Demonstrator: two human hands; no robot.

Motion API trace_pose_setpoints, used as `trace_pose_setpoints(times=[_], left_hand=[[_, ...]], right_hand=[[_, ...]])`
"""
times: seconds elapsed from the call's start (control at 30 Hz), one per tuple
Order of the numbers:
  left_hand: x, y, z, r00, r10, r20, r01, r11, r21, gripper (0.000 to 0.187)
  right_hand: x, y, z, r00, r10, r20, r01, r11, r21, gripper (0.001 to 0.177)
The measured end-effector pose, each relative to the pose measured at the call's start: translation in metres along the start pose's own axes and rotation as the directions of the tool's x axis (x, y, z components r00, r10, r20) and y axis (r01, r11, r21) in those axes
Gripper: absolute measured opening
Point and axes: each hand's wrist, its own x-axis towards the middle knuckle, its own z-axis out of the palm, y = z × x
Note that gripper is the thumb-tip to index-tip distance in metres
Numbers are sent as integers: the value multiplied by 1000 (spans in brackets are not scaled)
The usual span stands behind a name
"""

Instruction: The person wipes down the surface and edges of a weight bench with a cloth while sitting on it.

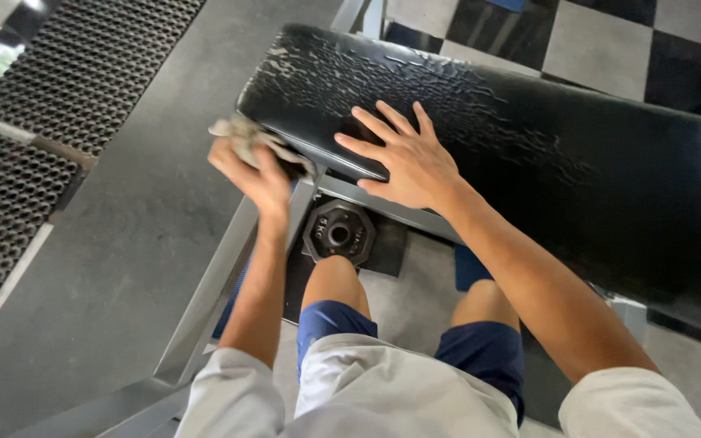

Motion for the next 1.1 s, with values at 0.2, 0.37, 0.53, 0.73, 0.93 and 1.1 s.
trace_pose_setpoints(times=[0.2,0.37,0.53,0.73,0.93,1.1], left_hand=[[-25,-2,-18,935,139,326,-147,989,-1,39],[10,-27,-3,997,47,58,-50,997,51,33],[-25,15,-4,984,121,134,-127,991,34,32],[-25,22,-10,949,161,270,-175,984,29,30],[-41,38,4,997,-21,71,21,1000,9,30],[-70,37,-1,945,115,307,-120,993,-2,36]], right_hand=[[1,6,9,999,-33,-38,34,999,15,69],[1,5,8,1000,-11,-20,11,1000,-19,71],[3,7,7,1000,2,-20,-2,1000,-4,71],[3,8,11,998,-8,-57,9,1000,15,70],[2,8,9,998,-14,-54,15,1000,26,71],[3,11,11,998,-26,-49,27,999,22,71]])
